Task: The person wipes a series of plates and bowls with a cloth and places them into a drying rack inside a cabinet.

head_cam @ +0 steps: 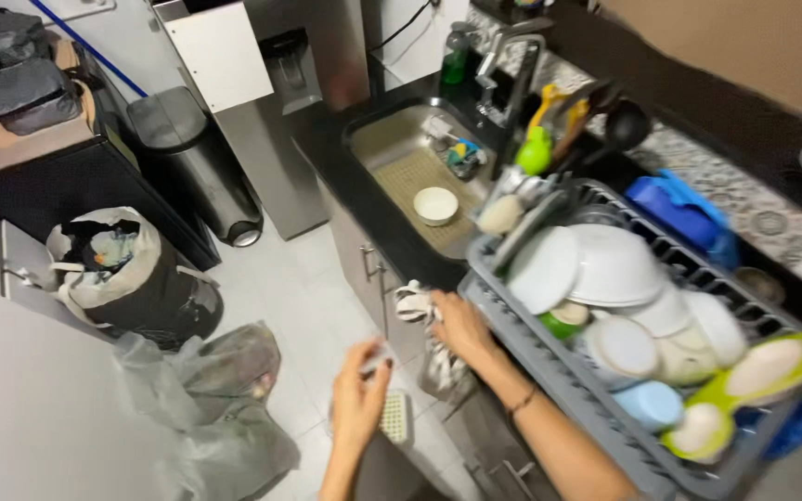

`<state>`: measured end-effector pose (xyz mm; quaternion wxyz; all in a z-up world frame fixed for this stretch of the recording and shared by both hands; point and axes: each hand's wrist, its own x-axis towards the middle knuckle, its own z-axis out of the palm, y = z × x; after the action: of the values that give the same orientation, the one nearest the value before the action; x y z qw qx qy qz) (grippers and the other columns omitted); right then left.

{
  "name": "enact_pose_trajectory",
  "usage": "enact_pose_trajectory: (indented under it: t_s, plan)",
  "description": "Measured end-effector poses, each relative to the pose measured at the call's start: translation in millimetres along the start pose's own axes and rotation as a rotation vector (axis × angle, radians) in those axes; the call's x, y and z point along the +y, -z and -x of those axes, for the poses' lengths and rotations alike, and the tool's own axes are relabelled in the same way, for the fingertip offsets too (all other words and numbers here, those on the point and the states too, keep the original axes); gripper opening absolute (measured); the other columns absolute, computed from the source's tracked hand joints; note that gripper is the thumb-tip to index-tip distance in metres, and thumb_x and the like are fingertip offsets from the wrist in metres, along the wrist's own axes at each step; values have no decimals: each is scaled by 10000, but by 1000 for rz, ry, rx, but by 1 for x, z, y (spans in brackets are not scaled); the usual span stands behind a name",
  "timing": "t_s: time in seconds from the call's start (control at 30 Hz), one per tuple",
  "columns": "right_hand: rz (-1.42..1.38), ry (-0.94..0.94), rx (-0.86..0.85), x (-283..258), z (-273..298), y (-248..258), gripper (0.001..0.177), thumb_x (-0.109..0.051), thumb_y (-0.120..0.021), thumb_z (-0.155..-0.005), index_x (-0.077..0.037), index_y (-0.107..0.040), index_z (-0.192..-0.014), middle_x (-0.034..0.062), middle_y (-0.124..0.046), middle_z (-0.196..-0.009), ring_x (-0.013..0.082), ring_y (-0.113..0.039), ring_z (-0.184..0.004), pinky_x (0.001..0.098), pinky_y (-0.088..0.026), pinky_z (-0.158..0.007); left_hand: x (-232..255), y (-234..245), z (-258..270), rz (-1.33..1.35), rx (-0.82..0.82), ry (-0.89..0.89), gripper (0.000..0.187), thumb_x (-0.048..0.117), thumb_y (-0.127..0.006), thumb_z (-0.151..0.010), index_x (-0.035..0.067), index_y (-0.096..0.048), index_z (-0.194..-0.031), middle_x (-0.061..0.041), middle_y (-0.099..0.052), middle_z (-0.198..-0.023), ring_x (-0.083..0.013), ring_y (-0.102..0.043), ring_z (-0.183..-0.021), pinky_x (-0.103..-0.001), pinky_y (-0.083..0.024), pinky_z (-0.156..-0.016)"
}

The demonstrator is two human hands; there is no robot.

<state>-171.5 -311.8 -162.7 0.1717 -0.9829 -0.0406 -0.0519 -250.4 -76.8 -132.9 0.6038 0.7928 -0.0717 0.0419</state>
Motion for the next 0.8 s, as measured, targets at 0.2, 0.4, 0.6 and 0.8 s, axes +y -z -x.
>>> enact_pose_trajectory:
  t_s: [0.2,0.4,0.6,0.8]
  plan:
    - [-792,-182,45,-20,89,77,628,-228,-684,-837,-112,-545,-1438,76,-664,-1407,222,-611,-1321,349,-442,-1105,62,-11,37,15,-176,168,817,531,-497,-926,152,-247,-1605,-116,-268,-1667,-280,-409,-1499,-524,-445,-1097]
    - [-1072,-155,112,-11,158,90,1067,-619,-652,-814,-99,-184,-1620,167,-388,-1636,278,-385,-1513,436,-268,-1237,128,-89,65,95,-420,132,475,402,-465,-946,162,-570,-1342,-86,-621,-1422,-205,-590,-1287,-381,-449,-1096]
    - [-797,-535,319,38,176,104,638,-168,-776,-828,-157,-588,-1437,33,-749,-1282,144,-691,-1107,276,-517,-994,102,-97,56,552,-707,92,618,529,-496,-966,42,-659,-1310,-88,-672,-1363,-160,-628,-1122,-327,-574,-927]
    - [-440,-368,624,34,201,207,592,62,-736,-725,35,-653,-1311,311,-660,-1272,470,-579,-1283,530,-443,-1104,32,-144,-54,-25,-243,-275,170,259,-704,-968,116,-796,-954,-107,-734,-810,-248,-688,-753,-382,-544,-716]
